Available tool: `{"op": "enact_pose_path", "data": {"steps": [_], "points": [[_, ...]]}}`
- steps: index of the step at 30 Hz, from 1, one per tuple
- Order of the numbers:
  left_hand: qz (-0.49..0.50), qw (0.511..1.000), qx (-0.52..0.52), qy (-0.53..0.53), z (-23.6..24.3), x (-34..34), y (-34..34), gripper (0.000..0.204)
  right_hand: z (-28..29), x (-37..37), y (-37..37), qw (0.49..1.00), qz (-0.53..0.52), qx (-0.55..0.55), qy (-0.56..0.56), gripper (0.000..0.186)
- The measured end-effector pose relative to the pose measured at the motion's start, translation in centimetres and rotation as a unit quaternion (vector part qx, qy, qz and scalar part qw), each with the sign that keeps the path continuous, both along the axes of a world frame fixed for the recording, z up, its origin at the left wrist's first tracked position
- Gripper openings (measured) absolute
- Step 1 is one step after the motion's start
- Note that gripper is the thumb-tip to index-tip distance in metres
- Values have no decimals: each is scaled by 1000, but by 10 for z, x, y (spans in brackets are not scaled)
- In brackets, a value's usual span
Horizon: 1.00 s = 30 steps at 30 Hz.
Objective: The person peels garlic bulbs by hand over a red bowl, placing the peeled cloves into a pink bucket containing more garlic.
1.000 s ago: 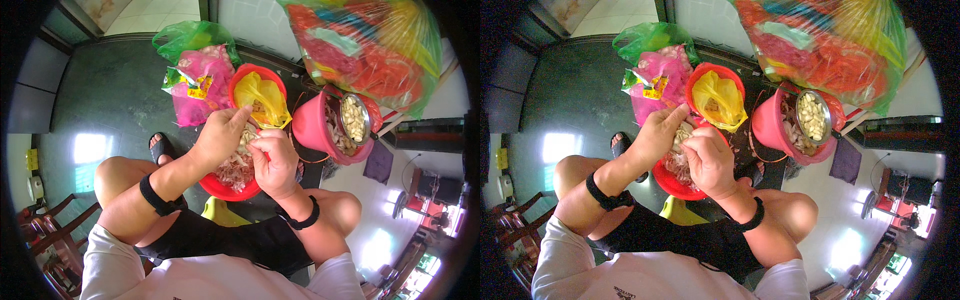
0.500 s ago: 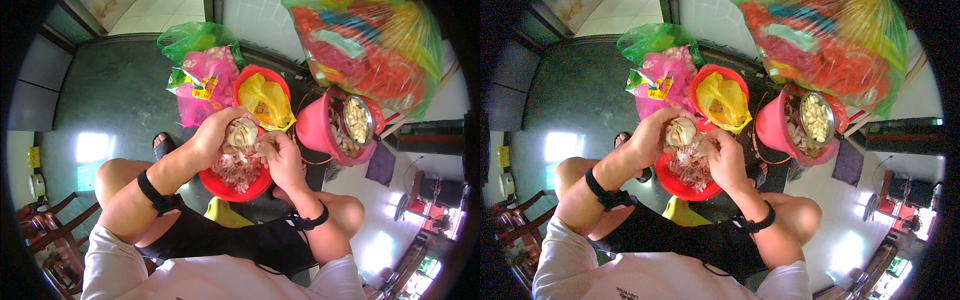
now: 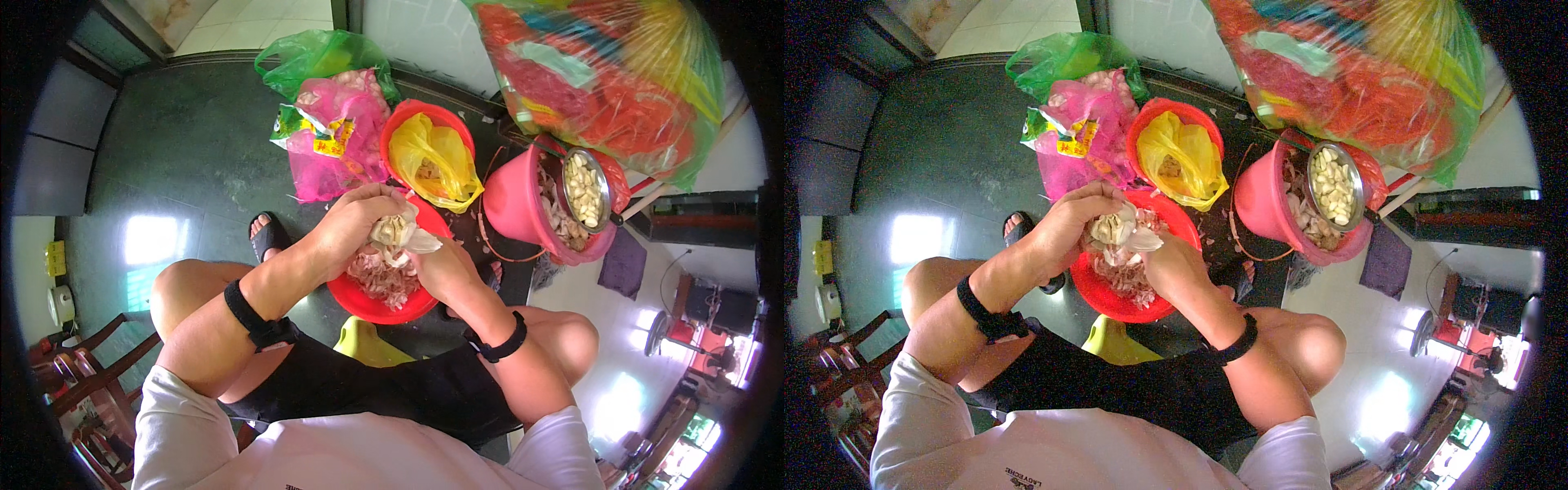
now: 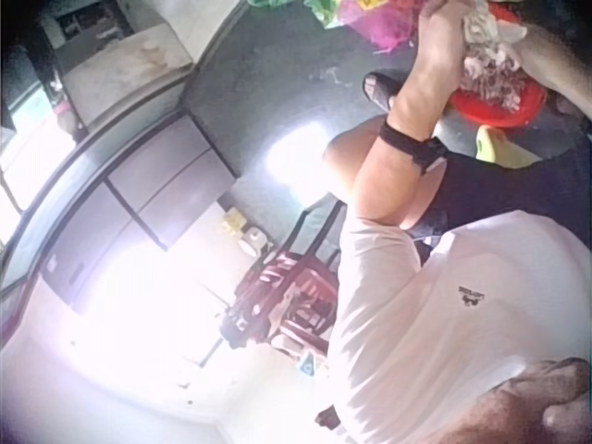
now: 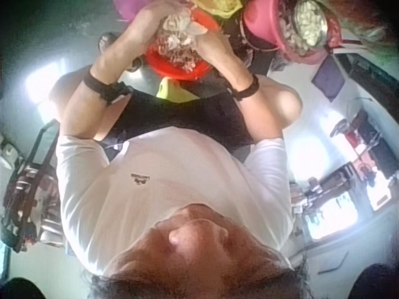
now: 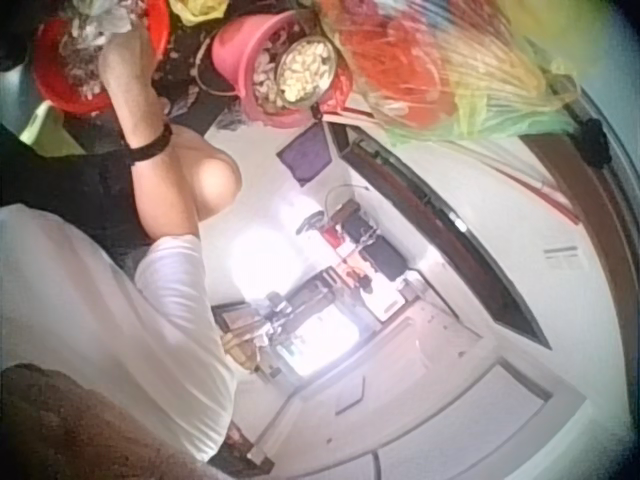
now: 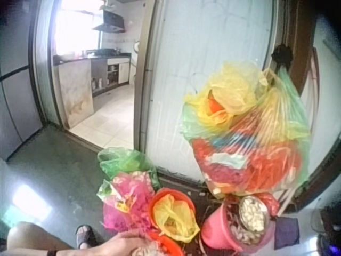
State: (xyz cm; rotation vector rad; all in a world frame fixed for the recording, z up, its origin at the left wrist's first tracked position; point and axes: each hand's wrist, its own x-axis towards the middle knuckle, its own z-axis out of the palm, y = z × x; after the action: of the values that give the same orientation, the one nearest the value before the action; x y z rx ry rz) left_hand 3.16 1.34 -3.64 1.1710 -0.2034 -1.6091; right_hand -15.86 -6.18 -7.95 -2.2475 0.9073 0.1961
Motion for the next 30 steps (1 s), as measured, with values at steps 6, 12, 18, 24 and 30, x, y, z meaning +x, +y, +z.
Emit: {"op": "enact_pose_path", "data": {"steps": [6,12,18,24,30], "points": [[2,1000,12,-16,3,-1,0,16,-7,-11,-8,999,19,1,-34,28],[16,998,11,-55,-9,-2,0,20,49,0,-12,897,-27,371,-240,47],[-14,990,-52,-132,-7,-22,-1,26,41,14,9,981,-103,31,-160,40],[-20,973,-121,-197,1,-23,-4,27,42,21,25,929,-205,118,-285,38],[-9,985,-113,-128,22,-23,-7,27,41,19,24,854,-223,179,-435,39]]}}
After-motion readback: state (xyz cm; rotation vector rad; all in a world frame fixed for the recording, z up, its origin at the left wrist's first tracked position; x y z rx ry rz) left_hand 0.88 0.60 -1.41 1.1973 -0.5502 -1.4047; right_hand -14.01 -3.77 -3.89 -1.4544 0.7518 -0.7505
